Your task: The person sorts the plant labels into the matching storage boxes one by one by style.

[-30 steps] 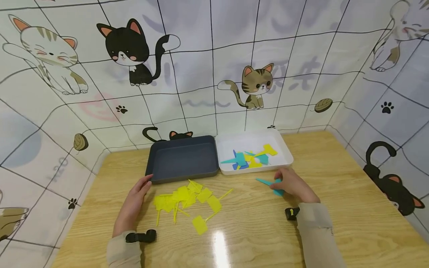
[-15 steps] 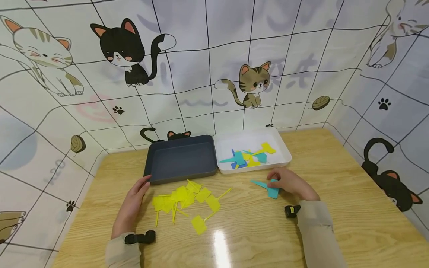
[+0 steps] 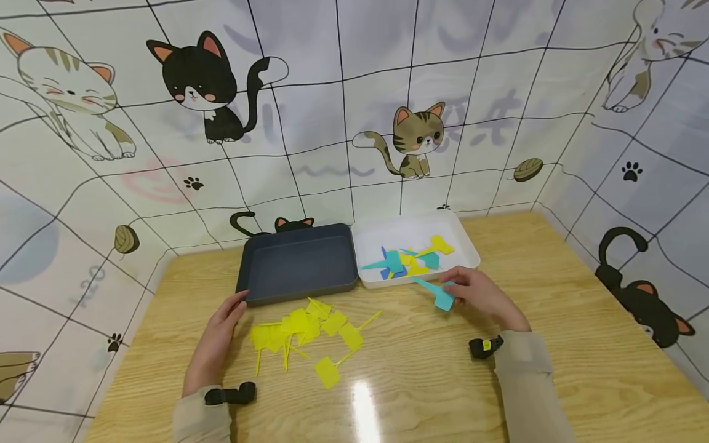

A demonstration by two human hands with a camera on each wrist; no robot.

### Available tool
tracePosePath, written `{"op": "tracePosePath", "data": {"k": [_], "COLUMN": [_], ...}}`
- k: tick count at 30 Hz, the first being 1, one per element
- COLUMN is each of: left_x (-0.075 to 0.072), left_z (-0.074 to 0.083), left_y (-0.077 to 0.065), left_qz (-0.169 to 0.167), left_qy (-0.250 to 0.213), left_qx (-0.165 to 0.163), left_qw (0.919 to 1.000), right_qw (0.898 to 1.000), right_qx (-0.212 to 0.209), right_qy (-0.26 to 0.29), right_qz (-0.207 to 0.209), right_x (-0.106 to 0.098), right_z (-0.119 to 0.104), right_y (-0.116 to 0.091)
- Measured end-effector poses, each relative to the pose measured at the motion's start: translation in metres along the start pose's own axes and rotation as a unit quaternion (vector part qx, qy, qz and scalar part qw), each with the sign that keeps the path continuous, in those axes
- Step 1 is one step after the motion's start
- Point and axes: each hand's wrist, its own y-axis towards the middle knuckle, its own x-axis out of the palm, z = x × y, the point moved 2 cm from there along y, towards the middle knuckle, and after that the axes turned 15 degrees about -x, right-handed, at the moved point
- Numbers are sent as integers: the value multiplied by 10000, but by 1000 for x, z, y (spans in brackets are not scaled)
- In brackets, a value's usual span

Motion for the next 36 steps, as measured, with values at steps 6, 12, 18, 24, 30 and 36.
{"op": "tracePosePath", "data": {"k": [6,12,18,24,30,36], "left_x": [1,-2,-2,2,10,2], "left_z": [-1,1,-1,-1,-3,-5], "left_y": [1,1,2,2,5,3], "left_qz": [19,-9,-14,-94,-93,135], "left_qy": [-50,-104,-102,-217,-244,-48], "left_qx": [-81,-38,-112,-87,-45,-18], "left_qw": [10000,9999,9999,9997,9996,9999], "right_qw": [9956,9794,9668,9693,9620,9580], "right_qx": [-106,-293,-423,-287,-89,-53], "right_qy": [187,320,270,-44,-1326,-1482], "right_qz": [914,1972,2506,2441,2385,2454], "right_x": [-2,-5,-6,-1,2,13], "right_z": [-7,21,22,-15,-15,-7], "right_y": [2,15,20,27,39,48]}}
